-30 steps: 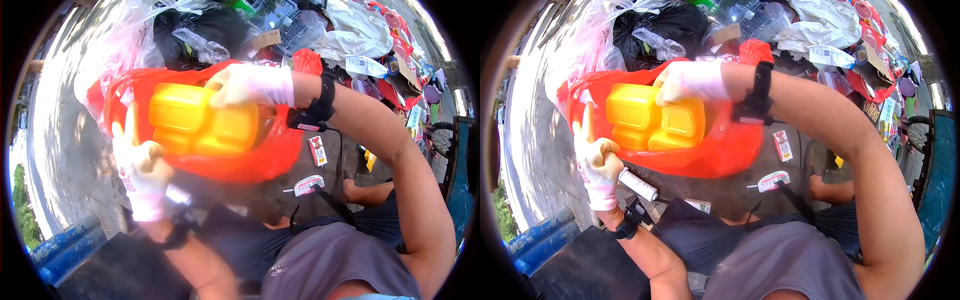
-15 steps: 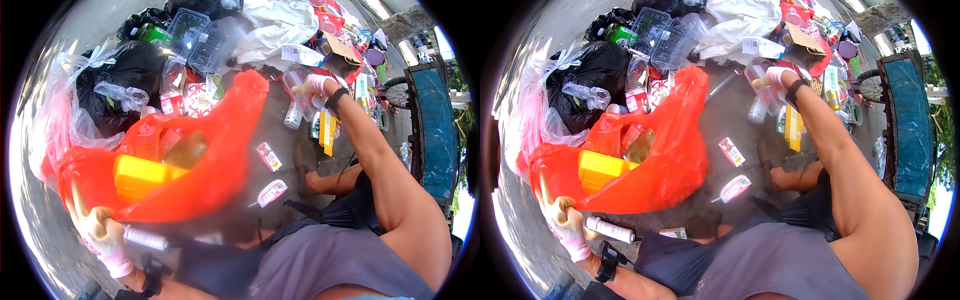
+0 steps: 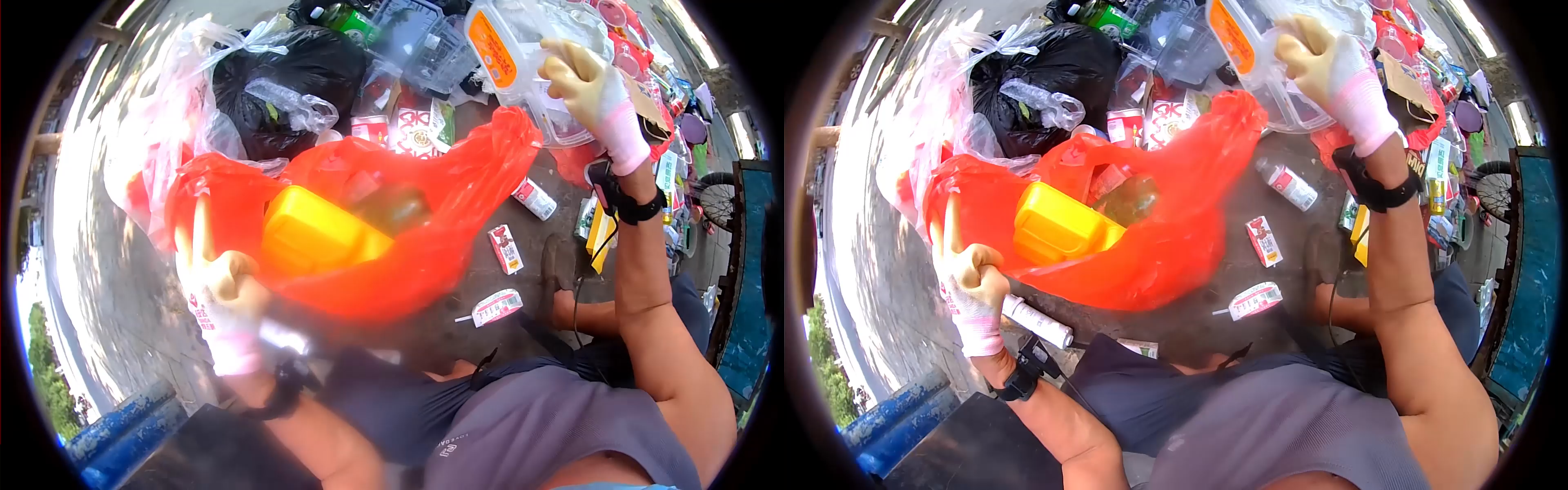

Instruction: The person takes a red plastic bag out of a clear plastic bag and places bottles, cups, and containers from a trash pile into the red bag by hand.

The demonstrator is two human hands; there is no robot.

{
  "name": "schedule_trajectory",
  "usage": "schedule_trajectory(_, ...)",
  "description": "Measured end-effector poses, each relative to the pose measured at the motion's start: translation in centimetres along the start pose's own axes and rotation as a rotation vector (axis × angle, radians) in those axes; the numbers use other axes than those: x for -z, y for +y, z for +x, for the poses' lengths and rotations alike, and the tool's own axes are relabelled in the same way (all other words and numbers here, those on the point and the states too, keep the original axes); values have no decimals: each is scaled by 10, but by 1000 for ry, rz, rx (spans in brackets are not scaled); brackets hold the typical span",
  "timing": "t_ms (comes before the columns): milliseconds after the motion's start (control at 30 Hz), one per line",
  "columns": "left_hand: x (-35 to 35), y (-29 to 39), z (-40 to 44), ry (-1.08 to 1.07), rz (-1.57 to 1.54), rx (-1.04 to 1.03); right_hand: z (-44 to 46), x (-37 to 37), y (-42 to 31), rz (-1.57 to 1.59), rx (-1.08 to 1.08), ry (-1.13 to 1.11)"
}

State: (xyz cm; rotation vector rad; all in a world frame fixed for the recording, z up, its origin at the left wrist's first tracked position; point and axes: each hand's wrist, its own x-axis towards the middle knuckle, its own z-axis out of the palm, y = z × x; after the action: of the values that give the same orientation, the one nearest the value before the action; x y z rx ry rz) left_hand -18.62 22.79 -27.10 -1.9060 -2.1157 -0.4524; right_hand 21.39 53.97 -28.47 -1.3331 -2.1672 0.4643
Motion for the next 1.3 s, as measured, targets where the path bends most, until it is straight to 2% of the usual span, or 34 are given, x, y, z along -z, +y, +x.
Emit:
schedule_trajectory(33,3,3,2,-17,-21,9,-1,30,-56,271,-1,-49)
schedule_trajectory(67,4,3,1,-18,-46,27,3,51,-80,252,131,-85)
schedule_trajectory(133,3,4,-2,-21,-93,58,-3,65,-139,428,136,-98)
schedule_trajectory(167,4,5,-3,-26,-114,71,-13,54,-190,625,2,-82)
schedule_trajectory(267,7,3,-6,-25,-133,79,13,35,-205,476,190,-579)
schedule_trajectory(333,13,4,-8,-17,-137,68,8,-24,-211,551,356,-682)
schedule_trajectory(367,15,4,-8,-4,-135,61,1,-52,-213,476,381,-706)
schedule_trajectory(400,15,4,-9,7,-135,54,-13,-82,-207,310,555,-653)
schedule_trajectory(467,19,4,-9,14,-129,76,-44,-111,-208,149,510,-951)
schedule_trajectory(533,23,11,-12,1,-132,126,-100,-164,-178,40,631,-709)
schedule_trajectory(567,19,7,-14,4,-160,99,-116,-182,-173,55,563,-835)
schedule_trajectory(600,19,8,-11,-2,-148,83,-129,-183,-171,-39,731,-687)
schedule_trajectory(733,4,-7,-16,11,-118,72,-89,-96,-182,332,551,-458)
schedule_trajectory(767,3,-8,-17,15,-86,88,-76,-72,-172,423,489,-189)
schedule_trajectory(833,2,-7,-16,-1,-97,96,-32,-30,-131,335,245,121)
schedule_trajectory(867,1,-7,-16,-9,-101,98,-3,-27,-81,143,365,367)
schedule_trajectory(900,1,-7,-16,-18,-102,101,19,-22,-20,5,378,385)
schedule_trajectory(967,-2,-9,-17,-17,-123,95,30,-6,77,-302,134,76)
schedule_trajectory(1033,-3,-6,-15,-16,-141,87,23,1,105,-236,-345,-398)
schedule_trajectory(1100,-4,-3,-11,-36,-80,79,-8,-29,155,-363,-395,-615)
schedule_trajectory(1167,-3,-2,-10,-52,-51,67,-52,-45,187,-457,-437,-966)
schedule_trajectory(1233,-2,-6,-12,-63,-56,51,-100,-80,248,-270,-509,-850)
schedule_trajectory(1300,-2,-7,-10,-72,-48,65,-118,-92,250,-118,-423,-911)
